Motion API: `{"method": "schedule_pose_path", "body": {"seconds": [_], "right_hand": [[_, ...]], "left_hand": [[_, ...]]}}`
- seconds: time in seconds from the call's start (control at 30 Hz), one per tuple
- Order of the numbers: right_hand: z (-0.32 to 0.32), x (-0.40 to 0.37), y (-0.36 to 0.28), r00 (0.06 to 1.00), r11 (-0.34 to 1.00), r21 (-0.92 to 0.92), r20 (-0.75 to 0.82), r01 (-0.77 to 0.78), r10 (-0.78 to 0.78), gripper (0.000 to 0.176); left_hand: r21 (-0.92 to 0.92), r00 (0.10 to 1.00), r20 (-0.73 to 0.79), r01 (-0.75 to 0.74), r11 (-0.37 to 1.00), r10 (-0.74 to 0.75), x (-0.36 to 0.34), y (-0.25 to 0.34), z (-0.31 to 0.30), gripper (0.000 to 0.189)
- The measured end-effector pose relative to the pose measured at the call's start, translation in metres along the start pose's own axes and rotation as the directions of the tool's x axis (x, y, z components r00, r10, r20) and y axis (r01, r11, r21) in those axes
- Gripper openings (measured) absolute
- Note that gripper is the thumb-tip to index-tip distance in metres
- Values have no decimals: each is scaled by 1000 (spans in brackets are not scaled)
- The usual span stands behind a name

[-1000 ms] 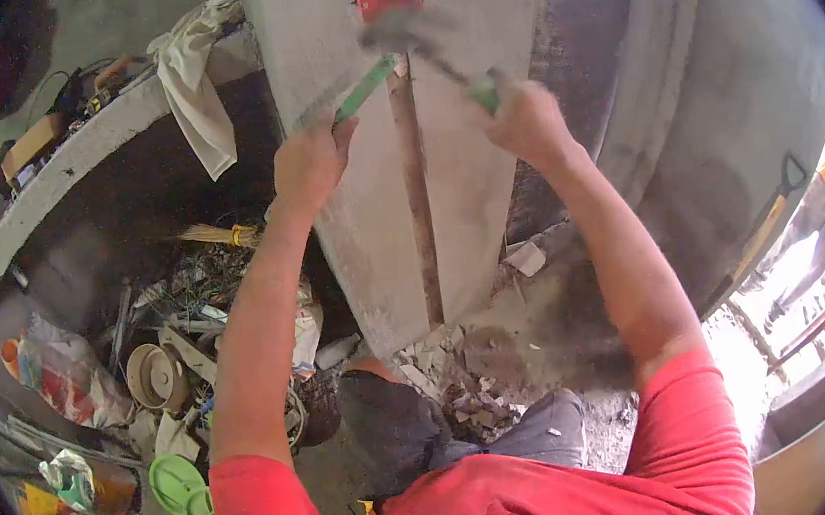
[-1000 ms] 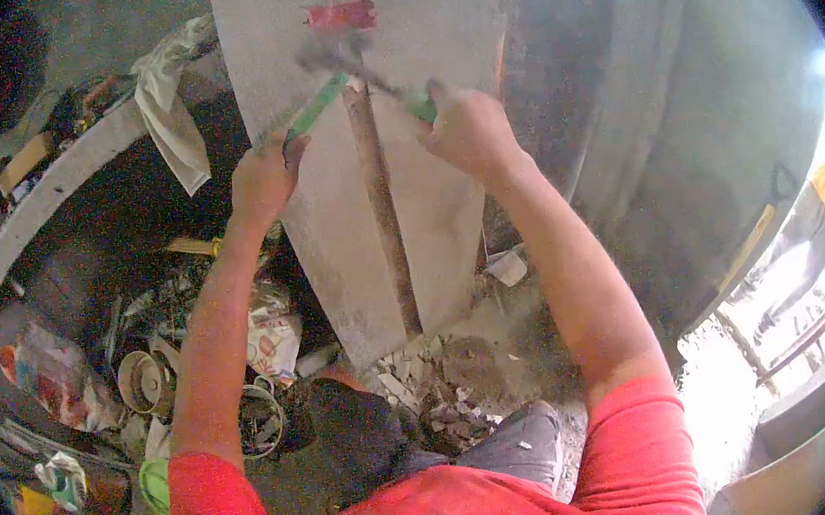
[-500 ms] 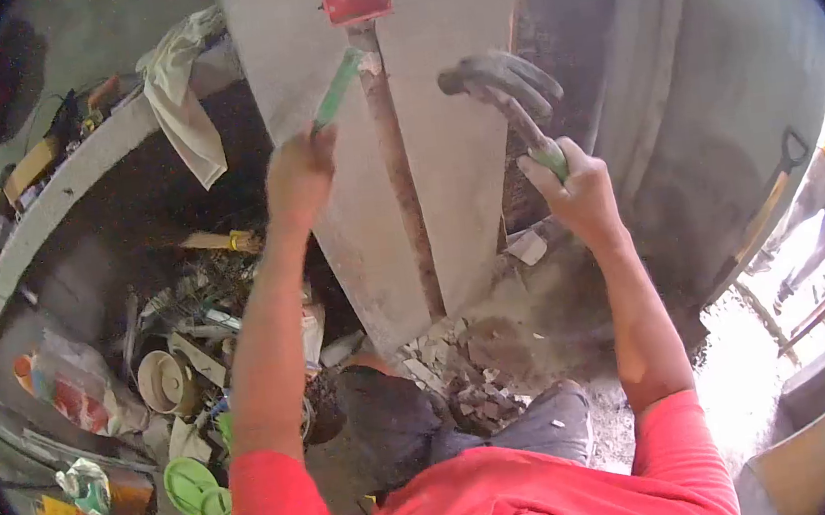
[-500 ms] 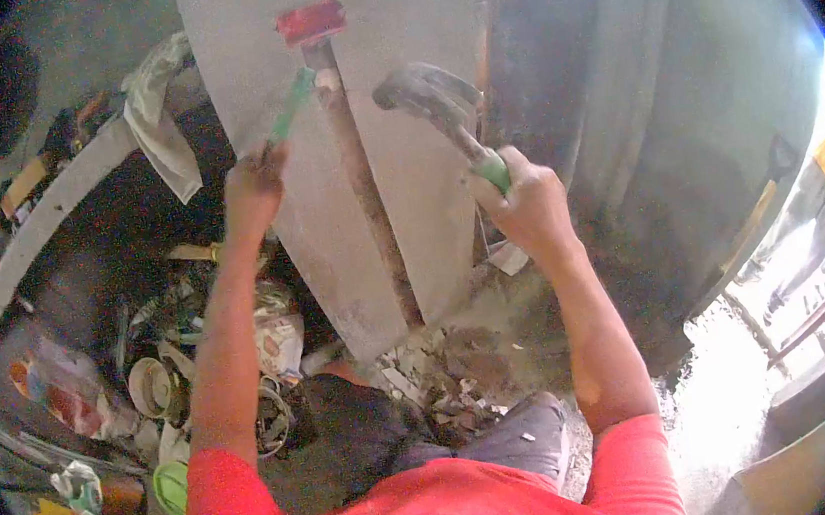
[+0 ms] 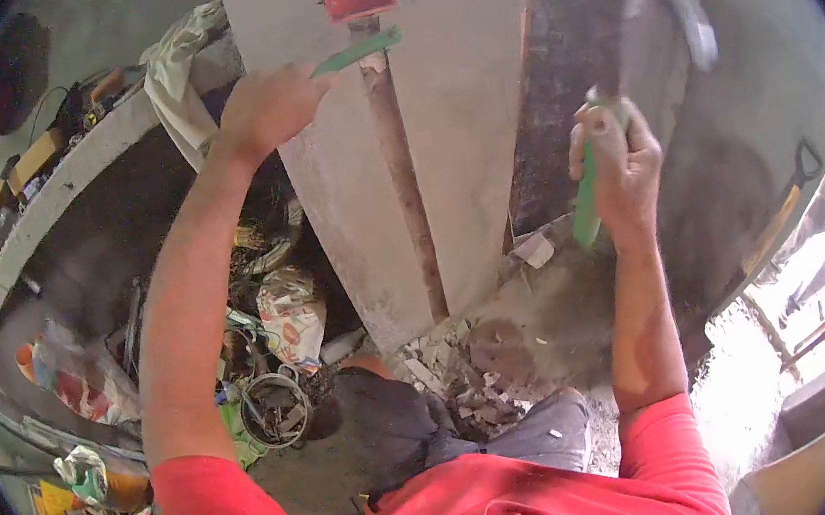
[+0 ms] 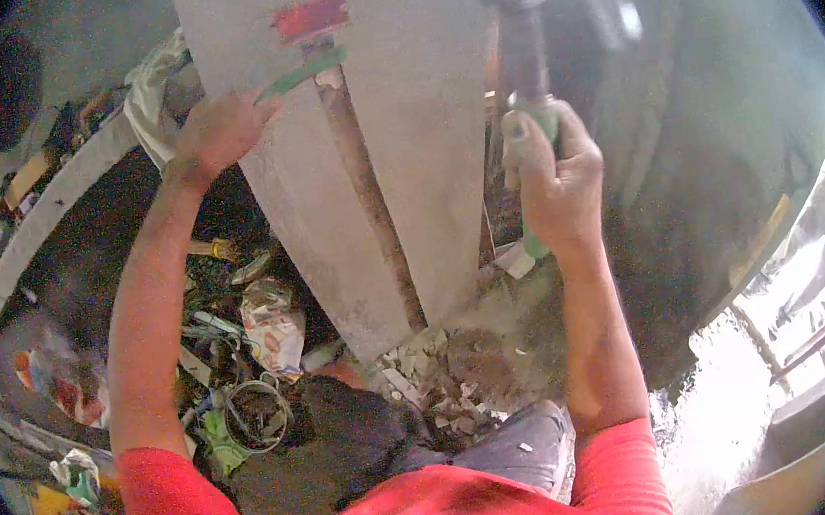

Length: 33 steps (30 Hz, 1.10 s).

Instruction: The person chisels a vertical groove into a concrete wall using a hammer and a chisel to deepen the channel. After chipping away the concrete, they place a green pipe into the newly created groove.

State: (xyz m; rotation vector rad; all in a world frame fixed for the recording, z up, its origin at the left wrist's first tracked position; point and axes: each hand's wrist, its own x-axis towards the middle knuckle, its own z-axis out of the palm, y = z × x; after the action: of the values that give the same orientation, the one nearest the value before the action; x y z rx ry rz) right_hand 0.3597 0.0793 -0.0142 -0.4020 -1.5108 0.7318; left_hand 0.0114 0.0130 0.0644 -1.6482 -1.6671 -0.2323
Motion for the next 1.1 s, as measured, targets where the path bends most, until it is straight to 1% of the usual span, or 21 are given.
{"method": "schedule_pose_path", "body": {"seconds": [0.03, 0.1, 0.13, 0.2, 0.27, 0.3, 0.33, 0.37, 0.43, 0.5, 0.57, 0.6, 0.67, 0.7, 0.73, 0.77, 0.8, 0.87, 0.97, 1.07, 1.1], "right_hand": [[6, 2, 1, 1000, 1000, 0, 6, 0, 0, 20], [19, 9, 6, 976, 981, 69, -135, 181, -171, 27], [26, 10, 23, 975, 980, 72, -134, 187, -176, 27], [47, 13, 79, 940, 950, -98, -146, 297, -309, 26], [79, 25, 99, 892, 849, -305, 4, 431, -452, 23], [80, 33, 100, 896, 852, -308, 4, 424, -444, 23], [82, 44, 99, 971, 894, -380, 82, 238, -223, 24], [83, 52, 95, 990, 886, -461, 138, 57, 7, 26], [73, 51, 65, 993, 905, -414, 102, 95, -57, 26], [61, 52, 26, 991, 920, -371, 62, 130, -115, 26], [51, 50, -3, 990, 983, -139, -62, 119, -129, 26], [51, 46, -2, 990, 983, -140, -59, 118, -127, 26], [55, 40, 2, 961, 973, 68, -189, 220, -204, 33], [60, 43, 35, 962, 974, 67, -186, 214, -199, 33], [65, 50, 90, 954, 931, -222, -10, 289, -299, 33], [74, 51, 93, 921, 792, -470, 187, 389, -341, 33], [71, 50, 94, 921, 793, -469, 187, 389, -341, 33], [69, 56, 80, 993, 895, -446, 110, 7, 47, 34], [51, 53, 52, 996, 935, -344, 61, 80, -63, 30], [36, 55, -18, 990, 964, -230, 10, 137, -138, 25], [35, 55, -32, 964, 965, -92, -81, 247, -255, 22]], "left_hand": [[-1, 1000, 1, 6, 1000, -6, 0, -2, 2, 29], [61, 989, -97, -106, 992, 112, 4, -9, 6, 29], [65, 989, -101, -103, 993, 109, 4, -10, 8, 29], [52, 990, -126, -50, 997, 57, 5, -8, 6, 32], [18, 998, -48, -26, 999, 27, 4, 1, -6, 36], [-10, 1000, 21, -4, 1000, 4, 4, 5, -12, 40], [-10, 1000, 20, -8, 1000, 8, 3, 2, -4, 40], [72, 995, -53, -78, 994, 82, 6, -6, 10, 42], [164, 980, -123, -132, 978, 153, 7, -14, 15, 43], [61, 982, -173, -60, 996, 70, 8, -15, 16, 44], [7, 989, -130, -64, 998, 64, 3, -11, 11, 44], [-37, 994, -95, -61, 997, 57, 2, -10, 6, 44], [-47, 997, -72, -43, 998, 40, 3, -9, 2, 43], [-61, 999, -43, -31, 998, 29, 1, -6, 1, 42], [-66, 999, -40, -34, 997, 32, 1, -1, -2, 42], [-36, 1000, 12, 19, 999, -19, 4, 2, -6, 38], [-2, 995, 64, 72, 997, -72, 4, 4, -10, 36], [-18, 996, 36, 86, 996, -85, 5, 7, -10, 36], [-44, 997, -3, 72, 996, -72, 4, 0, -1, 36], [-65, 998, -14, 54, 996, -55, 11, -5, 4, 37], [-83, 997, -8, 74, 994, -75, 14, -6, 5, 37]]}}
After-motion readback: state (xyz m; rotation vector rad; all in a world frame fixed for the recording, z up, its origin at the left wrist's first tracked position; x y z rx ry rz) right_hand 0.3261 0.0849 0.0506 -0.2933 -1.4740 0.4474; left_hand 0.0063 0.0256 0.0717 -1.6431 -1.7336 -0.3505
